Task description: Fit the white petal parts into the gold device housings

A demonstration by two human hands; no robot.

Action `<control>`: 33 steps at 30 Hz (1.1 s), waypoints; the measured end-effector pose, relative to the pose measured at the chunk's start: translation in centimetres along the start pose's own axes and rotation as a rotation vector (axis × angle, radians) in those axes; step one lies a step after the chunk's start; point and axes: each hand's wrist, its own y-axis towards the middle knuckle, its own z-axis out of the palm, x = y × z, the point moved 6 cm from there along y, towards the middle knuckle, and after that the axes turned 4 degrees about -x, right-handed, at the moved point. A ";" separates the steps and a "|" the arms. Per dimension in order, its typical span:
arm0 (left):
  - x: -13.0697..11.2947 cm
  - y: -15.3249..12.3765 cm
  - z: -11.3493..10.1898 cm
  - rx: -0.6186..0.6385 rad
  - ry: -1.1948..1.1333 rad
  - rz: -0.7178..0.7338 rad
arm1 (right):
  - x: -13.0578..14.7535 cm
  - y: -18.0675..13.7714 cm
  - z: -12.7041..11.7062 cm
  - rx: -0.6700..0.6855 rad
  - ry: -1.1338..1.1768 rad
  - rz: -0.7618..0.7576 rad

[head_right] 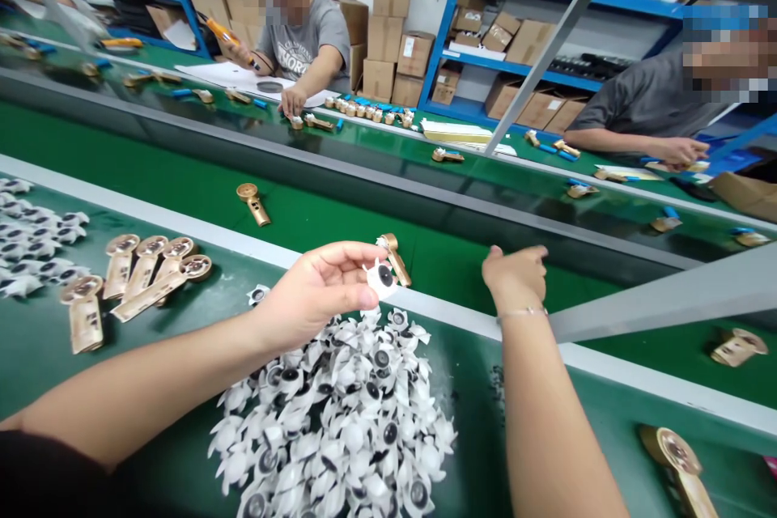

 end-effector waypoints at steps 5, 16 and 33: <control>-0.2 -0.8 0.9 0.111 -0.011 -0.063 | -3.6 3.2 2.1 0.075 0.003 0.247; -0.5 0.3 -0.1 0.029 -0.033 -0.002 | 2.9 -9.1 1.8 0.431 0.464 0.078; -1.9 0.3 -1.2 -0.149 0.187 0.164 | 7.1 -14.9 -2.5 0.056 0.344 -0.494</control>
